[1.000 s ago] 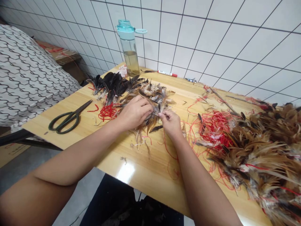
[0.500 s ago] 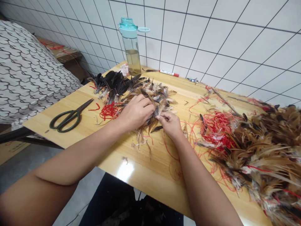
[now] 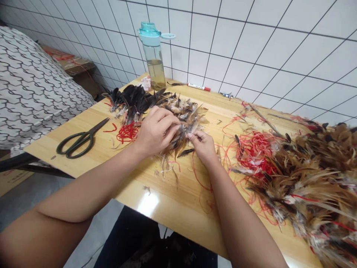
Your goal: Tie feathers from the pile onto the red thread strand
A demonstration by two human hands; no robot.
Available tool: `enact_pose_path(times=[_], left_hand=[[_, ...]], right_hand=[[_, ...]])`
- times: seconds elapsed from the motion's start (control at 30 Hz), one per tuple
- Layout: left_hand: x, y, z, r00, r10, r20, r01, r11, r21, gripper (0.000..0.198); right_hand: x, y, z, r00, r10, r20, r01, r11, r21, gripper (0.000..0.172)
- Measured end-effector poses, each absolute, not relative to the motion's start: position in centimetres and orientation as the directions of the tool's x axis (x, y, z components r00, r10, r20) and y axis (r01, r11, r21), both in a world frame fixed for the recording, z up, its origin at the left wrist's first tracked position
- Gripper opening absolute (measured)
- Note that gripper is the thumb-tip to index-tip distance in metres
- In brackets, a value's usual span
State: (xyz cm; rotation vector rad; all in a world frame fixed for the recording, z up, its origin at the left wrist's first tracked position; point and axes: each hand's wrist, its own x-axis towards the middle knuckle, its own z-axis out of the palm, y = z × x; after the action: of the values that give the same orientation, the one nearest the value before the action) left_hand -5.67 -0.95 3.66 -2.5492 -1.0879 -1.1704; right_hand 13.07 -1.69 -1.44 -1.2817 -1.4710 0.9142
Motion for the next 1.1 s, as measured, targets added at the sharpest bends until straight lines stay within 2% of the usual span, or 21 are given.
enact_pose_path(times=[0.13,0.23,0.43,0.53,0.67,0.8,0.93,1.1], left_hand=[[-5.1,-0.7,2.8,0.461,0.705,0.54,0.573,-0.7,0.425,0.017],[-4.4,-0.5,2.3,0.436,0.804,0.404,0.512,-0.591,0.623,0.013],[-3.9,-0.6,2.4,0.336,0.92,0.202,0.454,-0.346,0.821,0.02],[-3.8,-0.7,2.5,0.331,0.93,0.161,0.396,-0.292,0.871,0.022],[-3.8,-0.7,2.4,0.325,0.934,0.152,0.315,-0.258,0.913,0.018],[-4.0,-0.3,2.1,0.282,0.953,0.107,0.058,-0.128,0.99,0.02],[-4.1,-0.1,2.2,0.264,0.963,0.053,-0.114,-0.023,0.993,0.027],[-3.9,-0.1,2.2,0.289,0.957,0.02,-0.158,0.027,0.987,0.034]], right_hand=[[13.0,-1.8,-1.3,-0.013,0.979,0.203,0.285,0.198,-0.938,0.026],[12.8,-1.9,-1.3,-0.073,0.969,0.238,0.338,0.248,-0.908,0.023],[12.3,-2.0,-1.4,-0.153,0.937,0.313,0.419,0.348,-0.839,0.018],[12.2,-2.0,-1.6,-0.156,0.928,0.338,0.444,0.371,-0.815,0.016],[12.1,-2.1,-1.6,-0.154,0.93,0.333,0.396,0.367,-0.842,0.017],[12.0,-2.2,-1.4,-0.122,0.952,0.281,0.331,0.306,-0.893,0.018],[12.0,-2.3,-1.1,-0.111,0.962,0.249,0.289,0.27,-0.918,0.02],[12.0,-2.2,-1.0,-0.122,0.961,0.248,0.254,0.271,-0.928,0.023]])
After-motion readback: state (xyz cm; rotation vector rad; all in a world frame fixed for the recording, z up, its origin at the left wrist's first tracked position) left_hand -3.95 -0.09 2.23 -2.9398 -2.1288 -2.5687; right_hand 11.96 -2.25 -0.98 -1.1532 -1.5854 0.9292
